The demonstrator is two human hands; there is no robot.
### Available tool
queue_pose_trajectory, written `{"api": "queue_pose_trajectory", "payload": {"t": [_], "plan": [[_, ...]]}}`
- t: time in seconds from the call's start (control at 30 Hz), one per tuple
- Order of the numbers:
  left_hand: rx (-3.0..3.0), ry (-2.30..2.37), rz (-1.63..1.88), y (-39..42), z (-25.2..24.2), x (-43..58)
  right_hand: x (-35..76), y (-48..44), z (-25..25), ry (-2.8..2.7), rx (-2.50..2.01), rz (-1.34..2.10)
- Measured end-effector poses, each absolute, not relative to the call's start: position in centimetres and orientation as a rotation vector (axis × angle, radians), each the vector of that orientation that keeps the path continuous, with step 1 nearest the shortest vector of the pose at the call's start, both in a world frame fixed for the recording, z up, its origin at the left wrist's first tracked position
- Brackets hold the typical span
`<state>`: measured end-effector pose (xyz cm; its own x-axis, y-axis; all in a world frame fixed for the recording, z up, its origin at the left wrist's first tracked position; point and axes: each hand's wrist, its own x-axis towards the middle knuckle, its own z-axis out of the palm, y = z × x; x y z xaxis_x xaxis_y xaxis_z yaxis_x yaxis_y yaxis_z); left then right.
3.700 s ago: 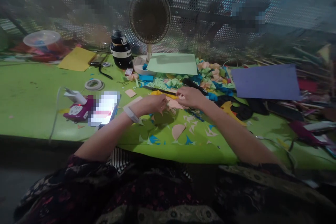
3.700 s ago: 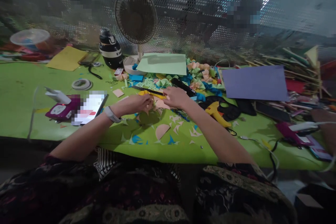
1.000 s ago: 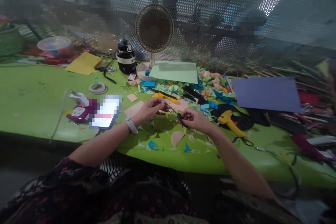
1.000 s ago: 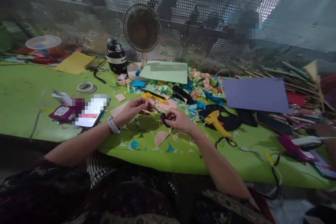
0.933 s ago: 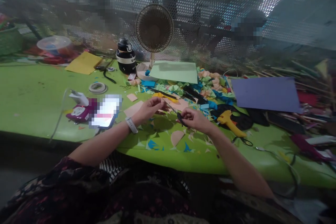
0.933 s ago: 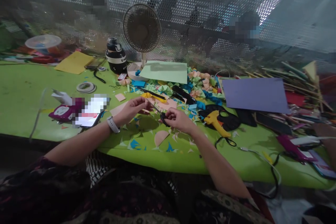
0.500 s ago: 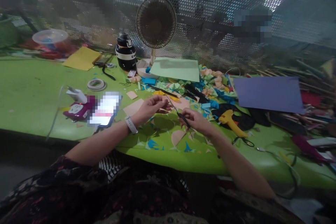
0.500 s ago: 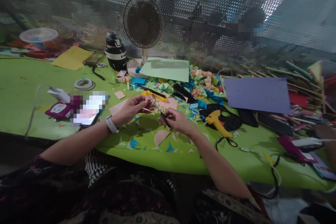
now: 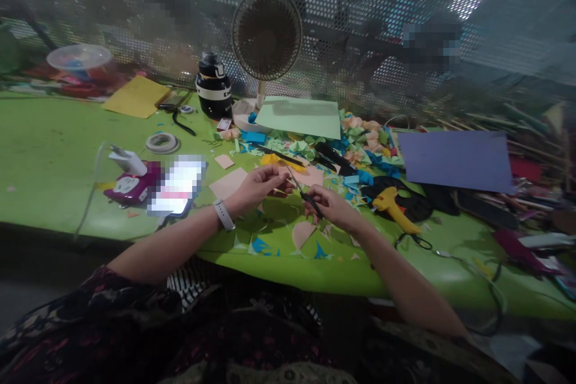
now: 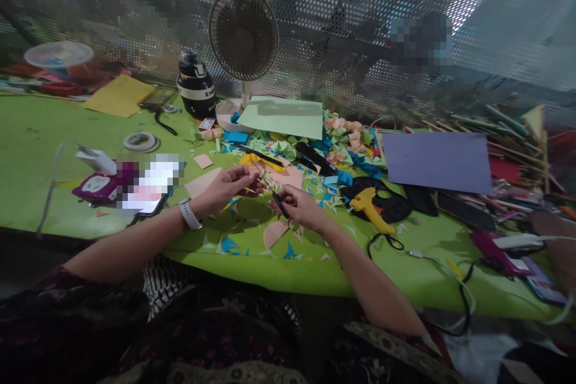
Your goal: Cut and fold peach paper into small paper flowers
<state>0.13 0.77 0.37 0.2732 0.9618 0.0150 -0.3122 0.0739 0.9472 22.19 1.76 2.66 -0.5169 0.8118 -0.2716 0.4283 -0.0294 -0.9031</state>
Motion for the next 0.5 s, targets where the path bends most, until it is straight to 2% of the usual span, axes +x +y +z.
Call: {"api": "queue_pose_trajectory", "payload": {"t": [0.5], "plan": [[0.997, 0.735, 1.12, 0.97, -0.13, 0.22, 22.24, 1.74, 2.45, -1.916, -1.334, 1.512]]}}
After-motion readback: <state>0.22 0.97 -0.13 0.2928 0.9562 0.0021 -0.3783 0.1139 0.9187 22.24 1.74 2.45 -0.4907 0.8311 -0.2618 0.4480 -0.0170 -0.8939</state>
